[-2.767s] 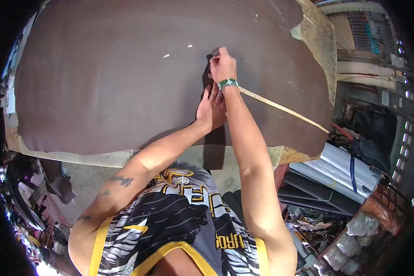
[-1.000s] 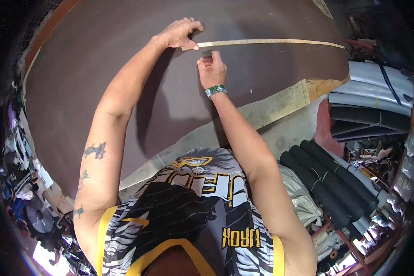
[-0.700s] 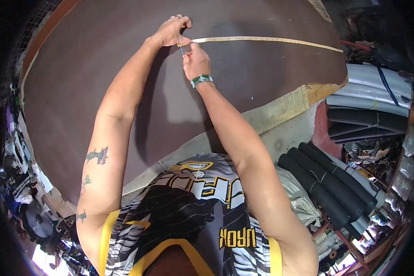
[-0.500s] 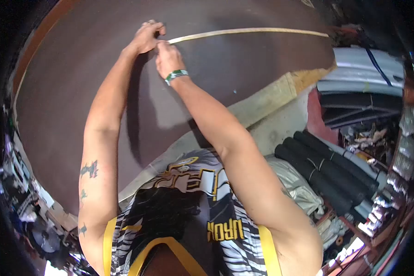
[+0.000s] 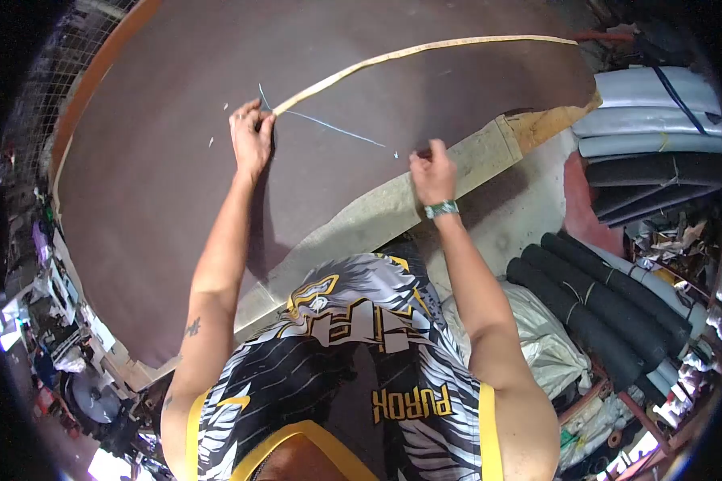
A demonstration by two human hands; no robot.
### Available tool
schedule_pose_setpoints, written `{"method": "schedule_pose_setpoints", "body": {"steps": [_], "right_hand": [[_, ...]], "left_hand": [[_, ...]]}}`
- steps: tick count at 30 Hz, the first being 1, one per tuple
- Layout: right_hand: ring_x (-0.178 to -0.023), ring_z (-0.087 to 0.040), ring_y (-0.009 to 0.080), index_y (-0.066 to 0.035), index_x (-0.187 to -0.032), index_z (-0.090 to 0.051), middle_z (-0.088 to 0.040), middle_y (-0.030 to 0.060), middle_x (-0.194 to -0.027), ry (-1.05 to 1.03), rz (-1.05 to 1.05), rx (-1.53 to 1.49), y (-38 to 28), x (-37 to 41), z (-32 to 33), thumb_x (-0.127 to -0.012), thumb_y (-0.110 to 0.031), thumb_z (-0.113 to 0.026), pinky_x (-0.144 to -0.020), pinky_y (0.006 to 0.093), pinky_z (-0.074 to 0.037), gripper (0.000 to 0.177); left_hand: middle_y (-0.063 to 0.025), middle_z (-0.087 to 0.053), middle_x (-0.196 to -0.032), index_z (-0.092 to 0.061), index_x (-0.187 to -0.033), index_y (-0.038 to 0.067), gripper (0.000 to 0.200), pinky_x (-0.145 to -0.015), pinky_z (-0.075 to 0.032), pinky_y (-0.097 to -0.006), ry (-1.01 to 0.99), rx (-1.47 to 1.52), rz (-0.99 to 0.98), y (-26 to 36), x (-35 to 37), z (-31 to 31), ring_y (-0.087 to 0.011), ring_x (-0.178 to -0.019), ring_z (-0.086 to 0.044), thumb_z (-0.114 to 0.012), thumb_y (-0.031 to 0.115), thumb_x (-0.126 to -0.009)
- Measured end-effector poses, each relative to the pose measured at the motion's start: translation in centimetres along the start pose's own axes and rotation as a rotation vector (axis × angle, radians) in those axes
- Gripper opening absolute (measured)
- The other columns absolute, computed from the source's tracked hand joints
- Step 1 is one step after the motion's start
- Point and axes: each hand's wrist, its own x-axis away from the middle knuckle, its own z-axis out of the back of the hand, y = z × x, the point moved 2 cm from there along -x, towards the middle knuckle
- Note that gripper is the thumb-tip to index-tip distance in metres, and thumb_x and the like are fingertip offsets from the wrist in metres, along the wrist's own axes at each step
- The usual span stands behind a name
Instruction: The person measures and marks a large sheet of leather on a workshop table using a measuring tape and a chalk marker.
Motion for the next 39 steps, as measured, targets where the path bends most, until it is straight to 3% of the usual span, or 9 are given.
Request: {"method": "schedule_pose_setpoints", "body": {"steps": [8, 13, 16, 18, 22, 26, 31, 33, 39], "right_hand": [[-0.077, -0.063, 0.0192, -0.005, -0.11, -0.055, -0.068, 0.0161, -0.095, -0.39, -0.524, -1.194, 3.9, 1.5, 1.9, -0.086, 0.002, -0.058, -0.063, 0.0287, -0.051, 0.025], [-0.073, -0.056, 0.0153, -0.006, -0.108, -0.057, -0.06, 0.0064, -0.079, -0.7, -0.82, -1.292, 0.1, 1.5, -0.7, -0.097, -0.025, -0.054, -0.058, 0.0268, -0.043, 0.022], [-0.049, -0.034, 0.002, -0.013, -0.09, -0.05, -0.041, -0.0072, -0.063, -0.735, -0.381, -0.761, -3.1, 0.8, -3.0, -0.1, -0.024, -0.055, -0.04, 0.0202, -0.025, 0.016], [-0.054, -0.041, 0.0019, -0.006, -0.095, -0.051, -0.049, -0.0048, -0.064, -0.782, -0.061, -0.551, -3.1, -0.3, -6.1, -0.1, -0.018, -0.055, -0.044, 0.0213, -0.033, 0.014], [-0.066, -0.06, 0.0261, 0.002, -0.113, -0.051, -0.065, 0.0118, -0.081, -0.721, 0.676, -0.105, -7.4, -0.4, -8.3, -0.091, -0.013, -0.062, -0.067, 0.0359, -0.05, 0.029], [-0.104, -0.06, 0.0422, 0.0, -0.121, -0.049, -0.063, 0.0226, -0.111, -0.833, 0.807, 0.019, -9.7, 0.4, -11.1, -0.087, -0.014, -0.065, -0.086, 0.0469, -0.048, 0.04], [-0.096, -0.061, 0.0424, -0.002, -0.123, -0.051, -0.062, 0.023, -0.106, -0.857, 1.085, -0.076, -12.4, 4.6, -11.7, -0.086, -0.019, -0.067, -0.079, 0.047, -0.052, 0.043], [-0.082, -0.063, 0.0413, -0.005, -0.117, -0.051, -0.062, 0.02, -0.095, -0.888, 1.01, -0.023, -14.8, 6.2, -10.1, -0.086, -0.022, -0.066, -0.065, 0.0503, -0.051, 0.037], [-0.079, -0.068, 0.0381, -0.002, -0.105, -0.043, -0.07, 0.0173, -0.083, -1.136, 0.614, -0.114, -15.2, 9.7, -11.3, -0.087, -0.01, -0.066, -0.065, 0.0415, -0.052, 0.031]], "left_hand": [[-0.0078, -0.06, -0.093, -0.069, -0.089, 0.01, 0.009, -0.082, -0.042, -0.044, 0.065, -0.222, 0.203, 5.7, 16.3, 3.5, -0.0291, -0.092, -0.051, -0.072, 0.015, -0.082], [-0.0152, -0.063, -0.079, -0.069, -0.084, 0.005, 0.01, -0.075, -0.047, -0.0465, 0.092, -0.18, 0.24, 6.7, 16.8, 4.2, -0.0338, -0.082, -0.059, -0.068, 0.014, -0.08], [-0.0177, -0.065, -0.084, -0.07, -0.077, 0.003, 0.013, -0.078, -0.05, -0.0442, -0.002, -0.28, 0.357, 6.8, 16.2, 5.1, -0.0356, -0.083, -0.062, -0.066, 0.015, -0.078], [-0.0171, -0.062, -0.084, -0.068, -0.074, 0.004, 0.011, -0.078, -0.049, -0.045, 0.026, -0.309, 0.362, 6.2, 16.2, 4.8, -0.035, -0.087, -0.06, -0.065, 0.015, -0.077], [-0.0165, -0.061, -0.09, -0.063, -0.088, 0.004, 0.012, -0.083, -0.045, -0.0444, 0.046, -0.119, 0.371, 6.5, 17.0, 5.2, -0.036, -0.092, -0.057, -0.064, 0.014, -0.082], [-0.0146, -0.061, -0.091, -0.064, -0.09, 0.006, 0.012, -0.084, -0.045, -0.0446, 0.04, -0.124, 0.294, 5.4, 17.4, 5.4, -0.0349, -0.093, -0.057, -0.066, 0.015, -0.082], [-0.0162, -0.063, -0.088, -0.066, -0.09, 0.008, 0.011, -0.08, -0.047, -0.0458, -0.057, 0.035, 0.202, 9.0, 20.0, 8.7, -0.0362, -0.087, -0.059, -0.063, 0.016, -0.083], [-0.0149, -0.066, -0.082, -0.063, -0.092, 0.007, 0.012, -0.069, -0.051, -0.0464, -0.23, 0.181, 0.604, 10.5, 20.3, 10.7, -0.0358, -0.078, -0.066, -0.06, 0.018, -0.088], [0.0, -0.06, -0.068, -0.066, -0.086, 0.001, 0.012, -0.055, -0.042, -0.0271, -0.033, 0.535, 0.737, 7.1, 24.4, 14.1, -0.0085, -0.061, -0.052, -0.069, 0.012, -0.089]]}}
